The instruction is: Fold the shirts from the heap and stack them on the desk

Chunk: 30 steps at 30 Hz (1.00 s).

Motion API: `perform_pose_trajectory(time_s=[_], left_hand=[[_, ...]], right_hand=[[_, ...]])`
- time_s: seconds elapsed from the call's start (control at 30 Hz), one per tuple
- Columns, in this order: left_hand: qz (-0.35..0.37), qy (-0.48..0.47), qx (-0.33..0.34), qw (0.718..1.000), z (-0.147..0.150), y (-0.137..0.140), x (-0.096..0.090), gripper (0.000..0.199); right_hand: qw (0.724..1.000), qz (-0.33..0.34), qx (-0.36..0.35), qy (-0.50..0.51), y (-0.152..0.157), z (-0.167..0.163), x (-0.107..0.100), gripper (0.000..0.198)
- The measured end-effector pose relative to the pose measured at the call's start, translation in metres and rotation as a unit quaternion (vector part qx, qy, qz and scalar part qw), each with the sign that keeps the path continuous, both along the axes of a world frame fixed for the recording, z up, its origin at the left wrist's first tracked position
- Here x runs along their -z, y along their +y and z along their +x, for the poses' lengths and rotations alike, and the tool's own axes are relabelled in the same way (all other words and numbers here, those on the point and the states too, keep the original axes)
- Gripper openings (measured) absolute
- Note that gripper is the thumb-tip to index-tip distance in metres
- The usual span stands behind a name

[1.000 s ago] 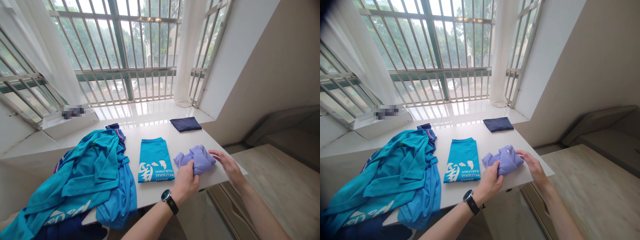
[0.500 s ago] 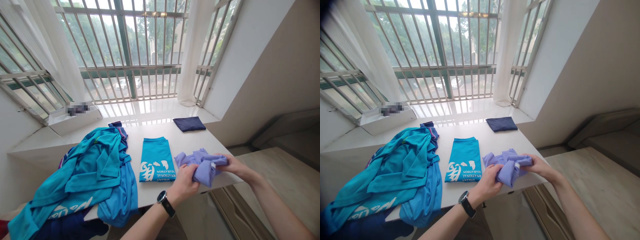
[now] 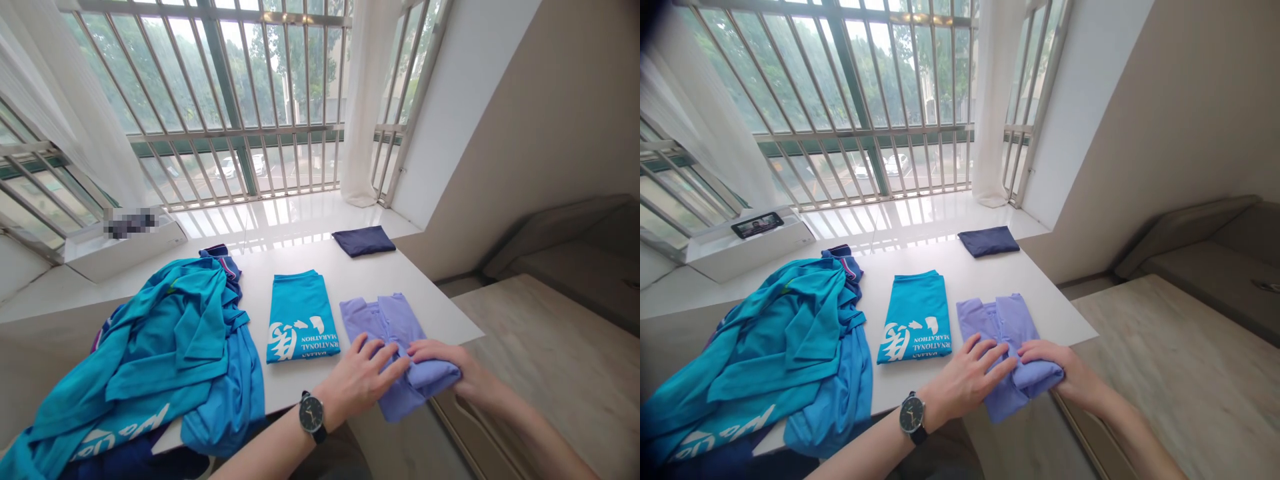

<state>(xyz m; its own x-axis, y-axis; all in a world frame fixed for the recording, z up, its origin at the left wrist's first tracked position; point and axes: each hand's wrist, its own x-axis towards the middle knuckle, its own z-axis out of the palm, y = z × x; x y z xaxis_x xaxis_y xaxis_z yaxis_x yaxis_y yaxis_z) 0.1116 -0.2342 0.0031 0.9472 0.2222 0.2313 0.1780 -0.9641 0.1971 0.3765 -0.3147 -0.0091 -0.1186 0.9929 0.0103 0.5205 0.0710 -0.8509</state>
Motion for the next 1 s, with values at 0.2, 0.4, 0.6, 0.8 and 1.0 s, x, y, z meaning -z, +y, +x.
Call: perform_pose_trajectory(time_s=[0.2, 0.4, 0.6, 0.8, 1.0], left_hand=[[-0.055, -0.023, 0.034, 0.998, 0.003, 0.002, 0.005, 0.059], [-0.424, -0.226, 0.034, 0.876, 0.019, 0.017, -0.015, 0.047], [-0.781, -0.322, -0.108, 0.524, 0.037, 0.046, -0.034, 0.03], [-0.861, -0.328, -0.141, 0.362, 0.018, 0.08, -0.048, 0.026], [-0.865, -0.373, -0.129, 0.31, 0.005, 0.1, -0.066, 0.021]], right_hand=[[1.0, -0.01, -0.011, 0.028, 0.0, -0.004, -0.01, 0.025], [0.988, 0.002, 0.112, 0.106, 0.023, -0.009, -0.026, 0.041], [0.965, -0.019, 0.196, 0.174, 0.063, -0.011, -0.037, 0.047], [0.968, -0.136, -0.016, 0.212, 0.068, 0.0, -0.023, 0.063], [0.946, -0.109, 0.0, 0.306, 0.073, -0.019, 0.006, 0.049]])
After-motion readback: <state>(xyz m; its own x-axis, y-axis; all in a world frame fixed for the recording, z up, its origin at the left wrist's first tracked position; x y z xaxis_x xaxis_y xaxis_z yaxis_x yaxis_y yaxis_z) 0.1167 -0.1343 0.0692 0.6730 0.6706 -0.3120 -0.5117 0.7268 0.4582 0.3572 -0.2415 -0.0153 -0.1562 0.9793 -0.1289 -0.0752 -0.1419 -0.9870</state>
